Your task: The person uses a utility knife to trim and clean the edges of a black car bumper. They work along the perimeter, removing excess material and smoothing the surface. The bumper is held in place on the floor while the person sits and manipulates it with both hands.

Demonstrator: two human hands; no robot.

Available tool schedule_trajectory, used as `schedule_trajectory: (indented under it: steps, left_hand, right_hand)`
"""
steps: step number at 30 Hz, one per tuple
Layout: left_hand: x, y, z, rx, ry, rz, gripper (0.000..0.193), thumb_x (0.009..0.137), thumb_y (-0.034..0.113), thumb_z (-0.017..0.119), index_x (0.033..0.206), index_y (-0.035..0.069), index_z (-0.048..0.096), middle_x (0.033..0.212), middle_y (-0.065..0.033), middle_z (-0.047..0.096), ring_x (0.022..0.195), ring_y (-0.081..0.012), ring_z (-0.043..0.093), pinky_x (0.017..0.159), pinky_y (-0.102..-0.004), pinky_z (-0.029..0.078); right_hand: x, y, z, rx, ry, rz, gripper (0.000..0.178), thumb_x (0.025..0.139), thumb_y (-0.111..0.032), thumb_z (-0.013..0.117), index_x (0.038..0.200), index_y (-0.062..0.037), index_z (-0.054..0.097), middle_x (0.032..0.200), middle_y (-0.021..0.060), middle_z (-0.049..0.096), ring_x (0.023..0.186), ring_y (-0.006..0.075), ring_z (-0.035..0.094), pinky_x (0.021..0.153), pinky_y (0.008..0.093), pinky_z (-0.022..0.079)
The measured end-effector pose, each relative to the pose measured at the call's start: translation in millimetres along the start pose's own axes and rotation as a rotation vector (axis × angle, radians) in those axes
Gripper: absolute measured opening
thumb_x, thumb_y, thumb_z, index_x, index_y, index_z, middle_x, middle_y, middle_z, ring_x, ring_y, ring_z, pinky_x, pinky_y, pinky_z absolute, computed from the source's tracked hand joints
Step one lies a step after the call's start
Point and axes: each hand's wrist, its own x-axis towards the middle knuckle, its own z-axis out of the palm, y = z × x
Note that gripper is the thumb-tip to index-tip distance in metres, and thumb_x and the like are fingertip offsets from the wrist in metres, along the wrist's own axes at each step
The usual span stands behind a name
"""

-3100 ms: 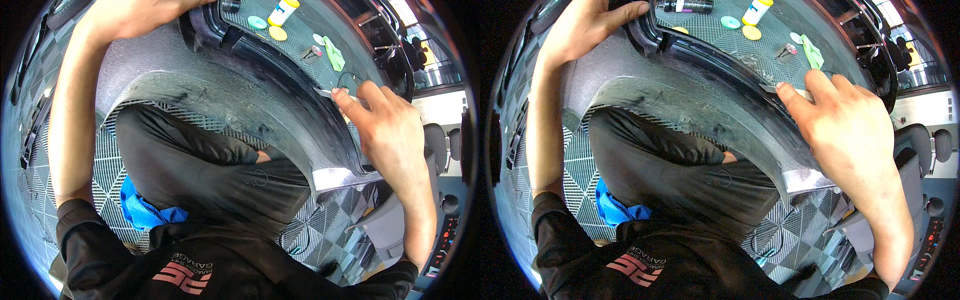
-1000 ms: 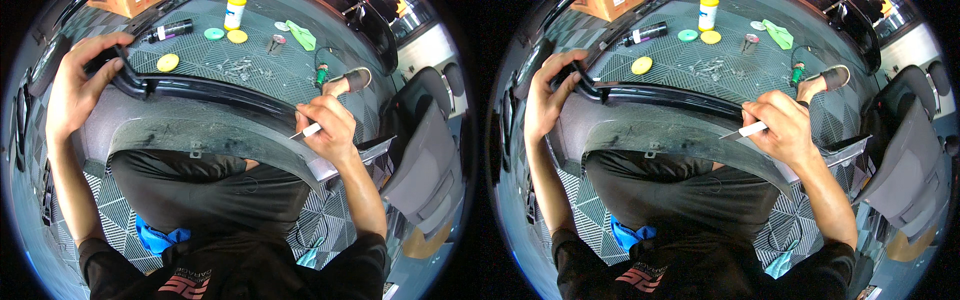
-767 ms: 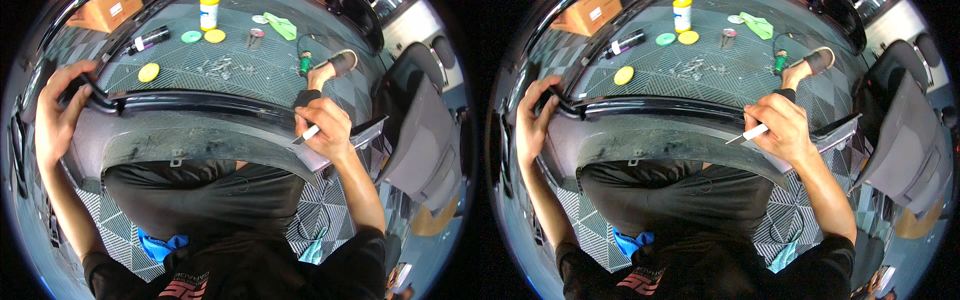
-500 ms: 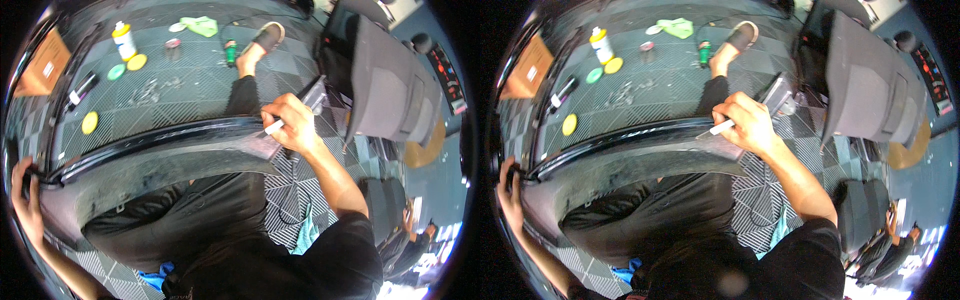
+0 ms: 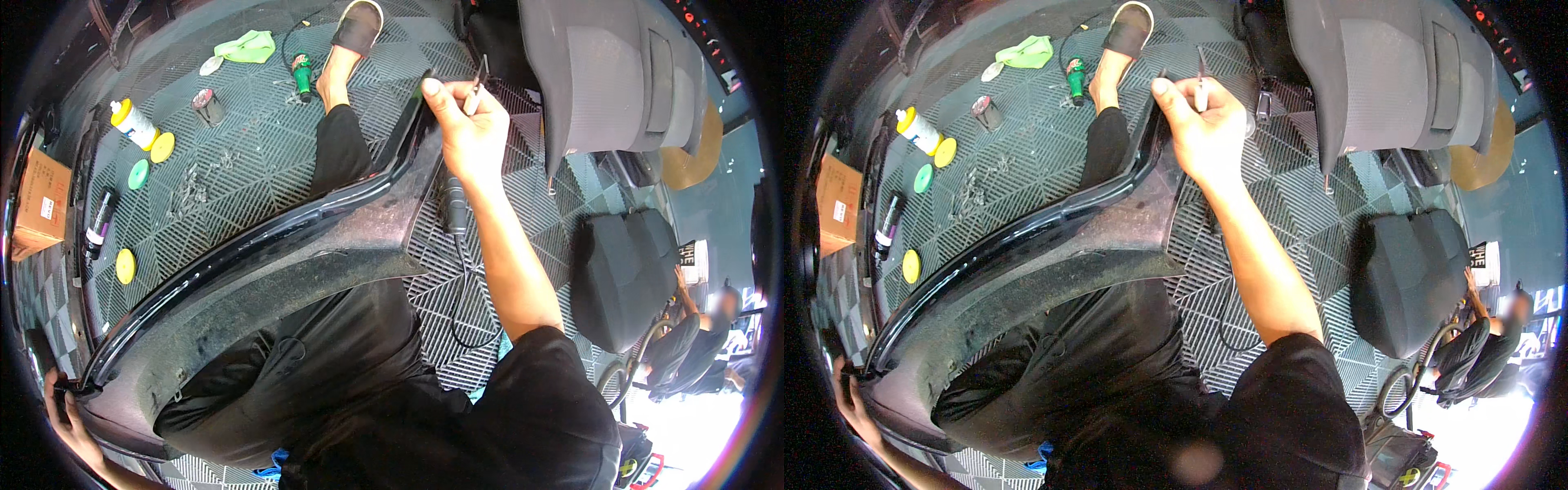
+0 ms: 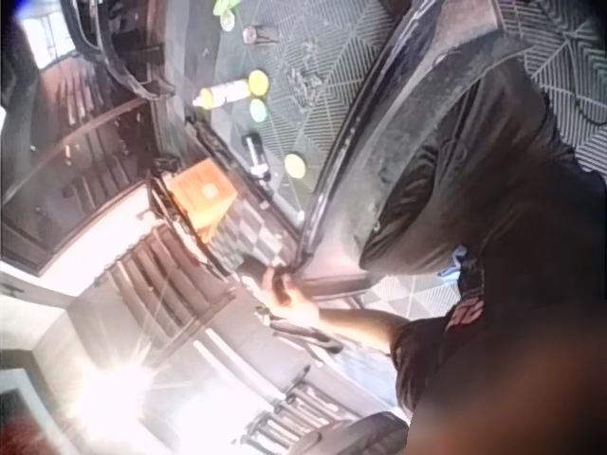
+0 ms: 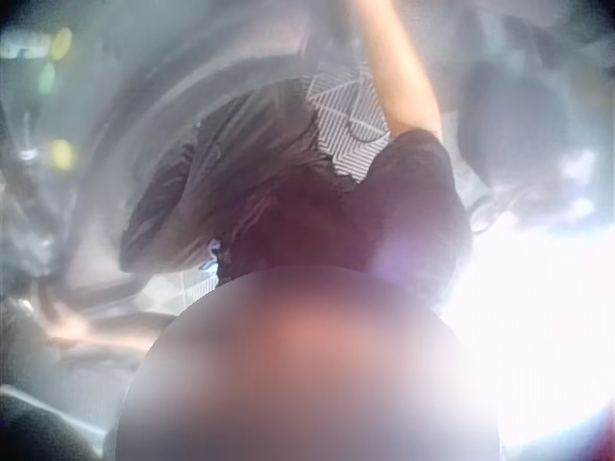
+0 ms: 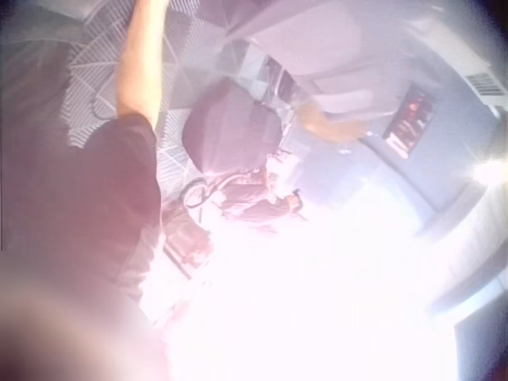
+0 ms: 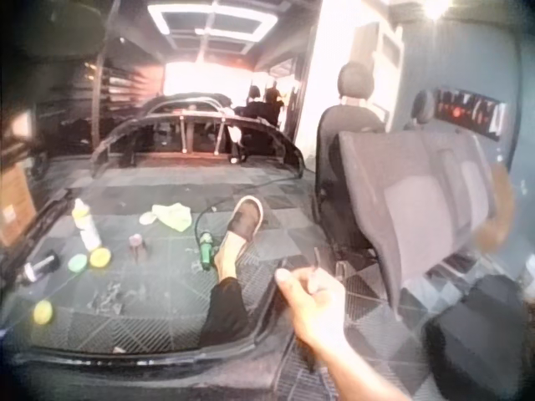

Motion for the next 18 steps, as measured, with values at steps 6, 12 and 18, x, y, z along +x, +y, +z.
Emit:
schedule_trajectory:
  steps: [6,12,18]
  left_hand:
    - [-1.6,-0.9,-2.7,-0.044,0.016,-0.042,0.048,0.103,0.031,0.056,0.135,-0.003,0.058,0.129,-0.0137,0.063,0.12,-0.0248,0.056,0.109,-0.0376,0.036]
    - [5.3,24.5,-1.6,-0.114,0.016,-0.002,0.031,0.106,0.028,0.05,0.111,-0.001,0.06,0.105,-0.0099,0.06,0.099,-0.0192,0.055,0.094,-0.0333,0.042]
    - [46.7,95.9,-3.1,0.161,-0.214,-0.167,0.044,0.105,0.041,0.05,0.096,-0.002,0.055,0.085,-0.0105,0.052,0.082,-0.0199,0.05,0.079,-0.0331,0.043]
  right_hand:
    - [-29.9,7.9,13.1,0.092,-0.056,0.099,0.023,0.089,-0.021,0.08,0.088,0.0007,0.073,0.07,-0.0028,0.064,0.063,0.0042,0.052,0.058,0.0221,0.043]
    - [-44.7,1.5,14.8,-0.18,-0.074,0.06,0.027,0.084,-0.023,0.082,0.083,0.0009,0.071,0.062,0.0086,0.066,0.054,0.0131,0.062,0.052,0.0293,0.049]
    - [-45.2,-2.0,7.6,-0.262,-0.036,-0.165,0.02,0.083,-0.016,0.078,0.08,0.0007,0.066,0.064,0.012,0.064,0.054,0.0213,0.062,0.053,0.0332,0.049]
